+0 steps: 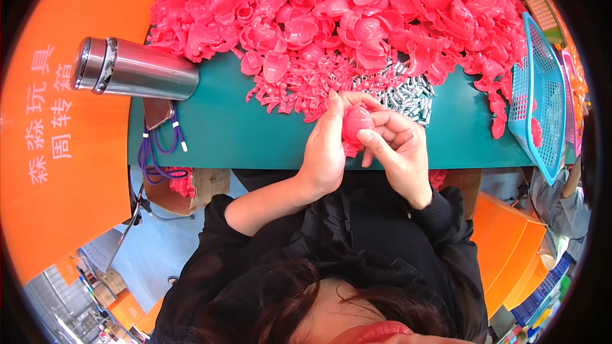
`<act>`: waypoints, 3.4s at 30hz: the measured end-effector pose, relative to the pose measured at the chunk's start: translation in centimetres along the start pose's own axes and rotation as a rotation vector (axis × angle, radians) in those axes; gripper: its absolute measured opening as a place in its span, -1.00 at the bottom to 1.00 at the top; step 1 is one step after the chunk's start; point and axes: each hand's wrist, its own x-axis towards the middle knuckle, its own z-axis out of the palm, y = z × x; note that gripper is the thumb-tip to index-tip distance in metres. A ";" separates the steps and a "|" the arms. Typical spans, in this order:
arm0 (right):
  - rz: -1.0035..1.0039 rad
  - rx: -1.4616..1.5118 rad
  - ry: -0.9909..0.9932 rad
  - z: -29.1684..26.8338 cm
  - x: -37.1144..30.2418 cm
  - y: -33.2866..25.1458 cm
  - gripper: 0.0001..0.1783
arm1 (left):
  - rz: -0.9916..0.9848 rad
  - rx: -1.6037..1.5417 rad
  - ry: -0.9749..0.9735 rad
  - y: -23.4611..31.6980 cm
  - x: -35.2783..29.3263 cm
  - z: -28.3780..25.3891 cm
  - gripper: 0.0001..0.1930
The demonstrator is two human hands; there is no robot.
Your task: Assembling small pink plastic toy parts by inserting small metal components into them at a factory workbench.
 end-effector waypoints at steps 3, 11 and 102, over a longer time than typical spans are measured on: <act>0.057 0.019 0.005 0.3 -0.1 -0.5 -0.84 | 0.084 0.121 0.033 -0.1 0.0 0.0 -0.39; 0.090 0.042 0.005 0.8 -0.4 -1.0 -0.86 | 0.474 0.560 0.039 -0.2 0.6 -0.4 -0.37; -0.460 -1.103 0.939 -24.0 -3.3 -13.8 -0.80 | -0.041 -0.025 -0.128 2.1 -0.4 -4.9 -0.52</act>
